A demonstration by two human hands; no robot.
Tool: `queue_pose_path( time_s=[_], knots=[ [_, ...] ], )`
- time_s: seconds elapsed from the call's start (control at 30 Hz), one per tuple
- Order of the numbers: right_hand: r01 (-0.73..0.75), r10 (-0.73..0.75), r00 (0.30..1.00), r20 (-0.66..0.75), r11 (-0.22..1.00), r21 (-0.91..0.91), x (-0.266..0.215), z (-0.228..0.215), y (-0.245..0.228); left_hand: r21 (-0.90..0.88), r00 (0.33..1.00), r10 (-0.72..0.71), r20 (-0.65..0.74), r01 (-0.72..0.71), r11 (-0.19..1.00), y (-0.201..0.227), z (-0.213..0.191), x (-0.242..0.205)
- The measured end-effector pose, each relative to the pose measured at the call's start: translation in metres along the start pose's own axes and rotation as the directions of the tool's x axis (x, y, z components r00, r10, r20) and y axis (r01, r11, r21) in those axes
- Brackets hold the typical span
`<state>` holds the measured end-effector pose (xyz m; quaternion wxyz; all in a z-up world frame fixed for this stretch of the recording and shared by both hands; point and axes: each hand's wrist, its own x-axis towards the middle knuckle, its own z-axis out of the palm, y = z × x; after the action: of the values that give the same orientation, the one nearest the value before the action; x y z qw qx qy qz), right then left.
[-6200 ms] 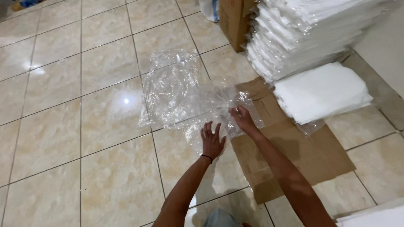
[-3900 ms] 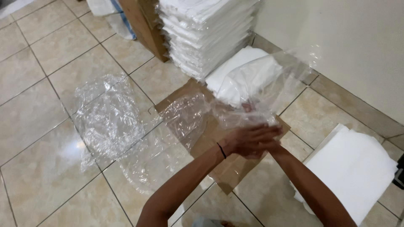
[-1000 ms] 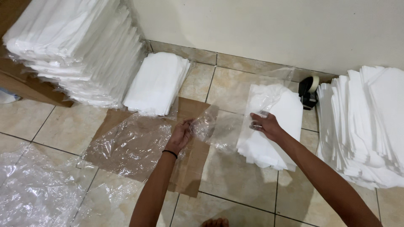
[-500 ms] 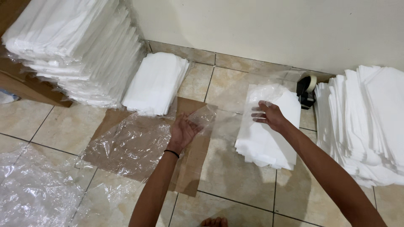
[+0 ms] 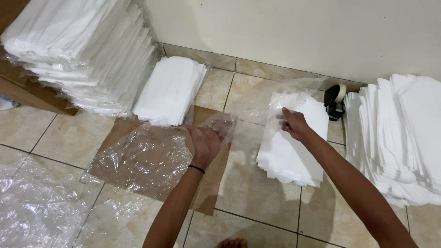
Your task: The person places a stack of white folded clothes onto a sheet of clear plastic wrap on the floor. They fold the plastic wrap over the stack to enclose it, then use a tape dispenser to secure the package with tape. Finally, they move the wrapped bundle to a pile of similar items.
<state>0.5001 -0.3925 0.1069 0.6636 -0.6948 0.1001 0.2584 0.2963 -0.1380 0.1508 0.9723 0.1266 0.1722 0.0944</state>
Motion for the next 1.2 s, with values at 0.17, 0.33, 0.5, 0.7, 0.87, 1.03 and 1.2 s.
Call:
queue_pose_path(
  time_s=[0.17, 0.33, 0.5, 0.7, 0.87, 1.03, 1.2],
  knots=[
    [-0.018, 0.02, 0.999, -0.04, 0.999, 0.044, -0.015, 0.004, -0.019, 0.316, 0.937, 0.098, 0.334, -0.21, 0.925, 0.008, 0.018, -0.018],
    [-0.038, 0.039, 0.999, -0.036, 0.999, 0.035, -0.011, 0.003, -0.019, 0.64, 0.913, 0.212, 0.348, -0.396, 0.658, 0.001, 0.005, -0.005],
    [-0.045, 0.044, 0.999, -0.026, 0.997, -0.057, -0.023, -0.004, -0.03, 0.784, 0.809, 0.513, 0.286, -0.505, 0.36, -0.005, 0.039, -0.022],
    [0.114, -0.305, 0.934, -0.188, 0.752, -0.65, -0.072, 0.003, -0.069, 0.687, 0.522, 0.616, 0.59, -0.726, -0.042, -0.011, 0.065, -0.032],
    [0.727, -0.703, 0.582, 0.408, 0.227, -0.648, -0.181, 0.066, -0.1, 0.573, 0.365, 0.602, 0.71, -0.796, -0.194, -0.021, 0.07, -0.028],
    [0.758, -0.686, 0.244, 0.685, -0.305, -0.576, -0.193, 0.088, -0.09, 0.442, 0.23, 0.53, 0.816, -0.84, -0.315, -0.027, 0.075, -0.029],
    [0.831, -0.672, 0.184, 0.717, -0.282, -0.478, -0.184, 0.075, -0.089, 0.358, 0.185, 0.466, 0.865, -0.879, -0.316, -0.016, 0.073, -0.033]
  ],
)
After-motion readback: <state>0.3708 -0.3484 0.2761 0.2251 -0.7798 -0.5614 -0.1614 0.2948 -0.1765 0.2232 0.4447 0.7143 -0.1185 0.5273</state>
